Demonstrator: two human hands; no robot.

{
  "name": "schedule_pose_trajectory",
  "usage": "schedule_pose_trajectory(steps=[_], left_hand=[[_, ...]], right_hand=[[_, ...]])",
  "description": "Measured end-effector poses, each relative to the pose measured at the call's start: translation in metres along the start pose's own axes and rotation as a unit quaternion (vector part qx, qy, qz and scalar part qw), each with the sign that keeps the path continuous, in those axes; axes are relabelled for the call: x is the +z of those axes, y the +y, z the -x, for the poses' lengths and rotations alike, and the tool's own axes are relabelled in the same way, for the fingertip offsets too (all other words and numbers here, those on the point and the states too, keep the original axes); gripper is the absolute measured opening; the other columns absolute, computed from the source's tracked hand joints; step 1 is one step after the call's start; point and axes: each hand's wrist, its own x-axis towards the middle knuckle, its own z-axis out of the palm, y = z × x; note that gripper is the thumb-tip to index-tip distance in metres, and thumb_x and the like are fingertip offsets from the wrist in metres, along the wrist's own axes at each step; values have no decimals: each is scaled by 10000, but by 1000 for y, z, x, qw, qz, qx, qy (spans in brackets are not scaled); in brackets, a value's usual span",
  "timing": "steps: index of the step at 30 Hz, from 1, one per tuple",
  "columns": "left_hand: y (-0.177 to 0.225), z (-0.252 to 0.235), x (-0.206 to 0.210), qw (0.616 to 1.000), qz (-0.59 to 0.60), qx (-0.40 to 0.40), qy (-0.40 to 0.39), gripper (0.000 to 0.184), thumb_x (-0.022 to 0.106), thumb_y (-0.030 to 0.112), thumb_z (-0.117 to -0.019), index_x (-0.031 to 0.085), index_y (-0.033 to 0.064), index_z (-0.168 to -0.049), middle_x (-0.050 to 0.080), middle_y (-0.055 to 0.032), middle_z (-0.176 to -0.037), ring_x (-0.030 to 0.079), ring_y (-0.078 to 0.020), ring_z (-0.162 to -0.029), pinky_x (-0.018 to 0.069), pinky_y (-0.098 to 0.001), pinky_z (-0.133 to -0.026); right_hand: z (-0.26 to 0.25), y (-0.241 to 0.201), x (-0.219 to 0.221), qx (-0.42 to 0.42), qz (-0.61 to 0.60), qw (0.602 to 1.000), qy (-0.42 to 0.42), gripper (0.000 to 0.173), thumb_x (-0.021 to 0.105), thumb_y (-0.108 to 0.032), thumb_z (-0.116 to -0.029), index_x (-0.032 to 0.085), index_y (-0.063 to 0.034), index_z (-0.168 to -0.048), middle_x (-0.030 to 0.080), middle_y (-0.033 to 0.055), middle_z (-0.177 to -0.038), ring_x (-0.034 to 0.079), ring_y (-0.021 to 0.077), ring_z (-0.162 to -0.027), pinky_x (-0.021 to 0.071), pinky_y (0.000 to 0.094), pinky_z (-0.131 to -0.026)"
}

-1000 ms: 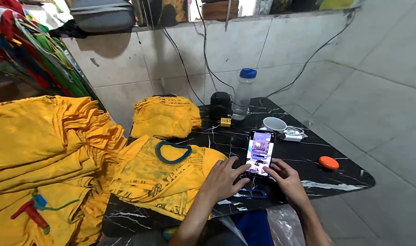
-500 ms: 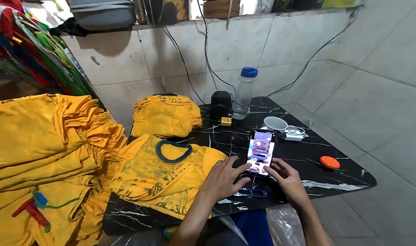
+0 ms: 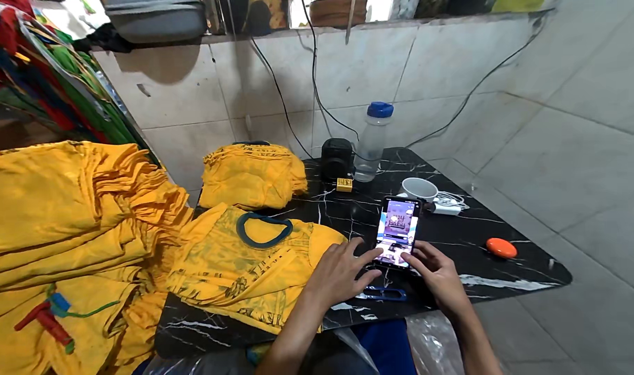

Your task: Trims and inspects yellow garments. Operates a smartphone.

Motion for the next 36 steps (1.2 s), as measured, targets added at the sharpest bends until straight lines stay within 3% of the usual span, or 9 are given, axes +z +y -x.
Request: schedule_pose_trajectory(steps=[21, 36], left_hand=[[0, 1, 1, 1000, 8, -1, 9, 428, 460, 516, -1057, 624, 329, -1405, 591, -98, -1406, 638, -233, -1159, 540, -421, -946], [1, -1, 1, 1000, -9, 15, -25, 446, 428, 522, -1065, 539, 391, -1476, 534, -113, -1475, 618, -245, -1194, 524, -433, -952]], right_hand=[[-1, 2, 0, -4, 11, 1000, 1, 298, 692, -158, -930, 680, -55, -1209, 750, 68, -1044, 725, 171, -917, 611, 329, -823], [0, 1, 1, -1, 8, 1000, 6, 269, 689, -143, -941, 689, -61, -1198, 749, 62, -1032, 723, 162, -900, 608, 311, -821]])
